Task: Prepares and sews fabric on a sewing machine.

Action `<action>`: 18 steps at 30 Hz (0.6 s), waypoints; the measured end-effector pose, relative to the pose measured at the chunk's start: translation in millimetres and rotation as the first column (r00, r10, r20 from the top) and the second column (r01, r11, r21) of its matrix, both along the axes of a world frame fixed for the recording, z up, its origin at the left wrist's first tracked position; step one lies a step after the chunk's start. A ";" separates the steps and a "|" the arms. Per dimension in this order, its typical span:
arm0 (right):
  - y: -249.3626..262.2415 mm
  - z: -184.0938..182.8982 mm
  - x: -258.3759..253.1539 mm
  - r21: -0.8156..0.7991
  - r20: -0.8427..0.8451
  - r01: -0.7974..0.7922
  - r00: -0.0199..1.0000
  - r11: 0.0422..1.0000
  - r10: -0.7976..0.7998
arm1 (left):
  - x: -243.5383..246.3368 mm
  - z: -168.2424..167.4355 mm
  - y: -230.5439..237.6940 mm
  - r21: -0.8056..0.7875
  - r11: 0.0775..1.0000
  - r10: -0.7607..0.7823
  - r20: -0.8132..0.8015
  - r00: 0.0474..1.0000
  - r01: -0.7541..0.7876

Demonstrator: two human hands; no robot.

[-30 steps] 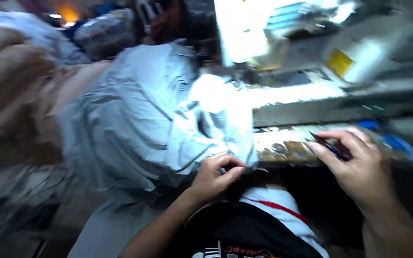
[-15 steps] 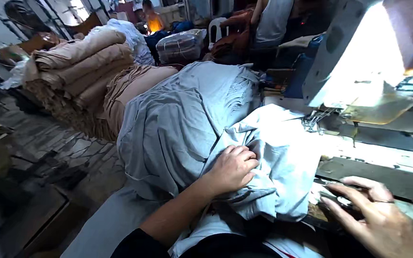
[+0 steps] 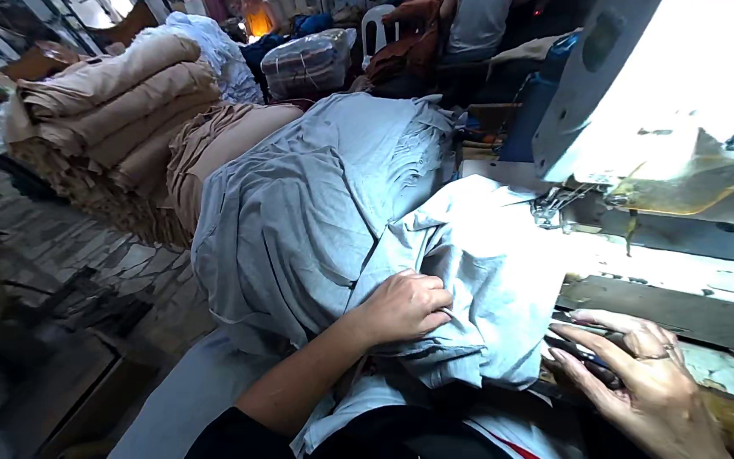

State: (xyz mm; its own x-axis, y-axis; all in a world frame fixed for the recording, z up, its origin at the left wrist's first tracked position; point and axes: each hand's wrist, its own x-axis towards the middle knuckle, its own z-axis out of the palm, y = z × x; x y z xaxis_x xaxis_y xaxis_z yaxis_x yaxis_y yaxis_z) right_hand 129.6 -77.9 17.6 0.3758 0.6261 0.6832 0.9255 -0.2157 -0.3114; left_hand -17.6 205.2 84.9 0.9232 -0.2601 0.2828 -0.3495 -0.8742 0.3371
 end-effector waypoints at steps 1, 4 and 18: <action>1.5 -2.8 -2.0 0.035 -0.006 -0.023 1.000 0.999 0.024 | 0.8 -5.4 -0.3 -0.044 0.999 0.012 -0.014 1.000 -0.013; 14.4 -5.6 -15.2 0.171 -0.032 -0.133 0.990 0.976 0.141 | 4.0 -27.7 3.2 -0.236 0.969 0.075 -0.029 0.997 -0.079; 109.8 30.1 -82.3 0.458 -0.044 -0.270 0.945 0.847 0.325 | 3.4 -33.2 4.2 -0.356 0.930 0.098 0.001 0.995 -0.091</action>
